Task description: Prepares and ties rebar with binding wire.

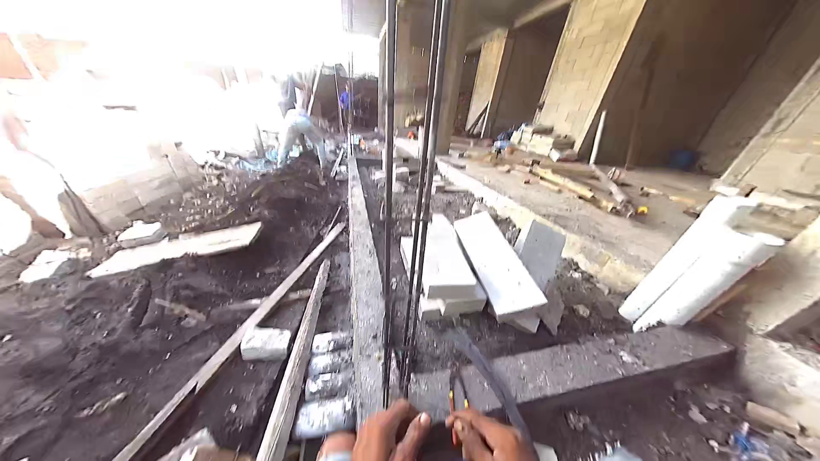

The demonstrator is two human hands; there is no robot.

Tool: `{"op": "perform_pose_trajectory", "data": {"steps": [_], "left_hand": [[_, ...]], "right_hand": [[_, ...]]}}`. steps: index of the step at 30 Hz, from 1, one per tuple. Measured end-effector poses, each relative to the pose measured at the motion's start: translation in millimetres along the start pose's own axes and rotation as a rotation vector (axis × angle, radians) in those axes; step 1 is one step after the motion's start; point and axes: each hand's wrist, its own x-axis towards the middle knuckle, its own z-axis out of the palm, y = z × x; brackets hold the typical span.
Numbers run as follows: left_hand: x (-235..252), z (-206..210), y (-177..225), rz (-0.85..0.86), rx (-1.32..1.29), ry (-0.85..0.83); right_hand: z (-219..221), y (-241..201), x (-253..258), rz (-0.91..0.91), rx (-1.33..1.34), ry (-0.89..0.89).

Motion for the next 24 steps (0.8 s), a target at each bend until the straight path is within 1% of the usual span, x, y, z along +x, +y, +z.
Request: {"op": "perform_pose_trajectory", "data": {"steps": [3, 7, 10, 17, 20, 24], "left_hand": [[-8, 10, -1, -0.039, -0.019, 0.072], [-12, 15, -4, 0.013, 0.023, 0.164], [-12, 14, -8, 0.007, 0.07, 0.149], [-27, 15, -21, -0.075, 0.054, 0.122], [-31, 13, -26, -0.066, 0.039, 0.127], [-31, 0, -27, -0.013, -0.082, 0.115]], "right_hand": [[3, 7, -7, 0.008, -0.03, -0.01], [12, 11, -9, 0.013, -0.01, -0.05], [17, 13, -7, -0.001, 0.005, -0.074], [21, 18, -15, 0.019, 0.041, -0.191], [18, 15, -16, 0.046, 0.054, -0.228], [-1, 6, -15, 0.033, -0.02, -0.258]]}}
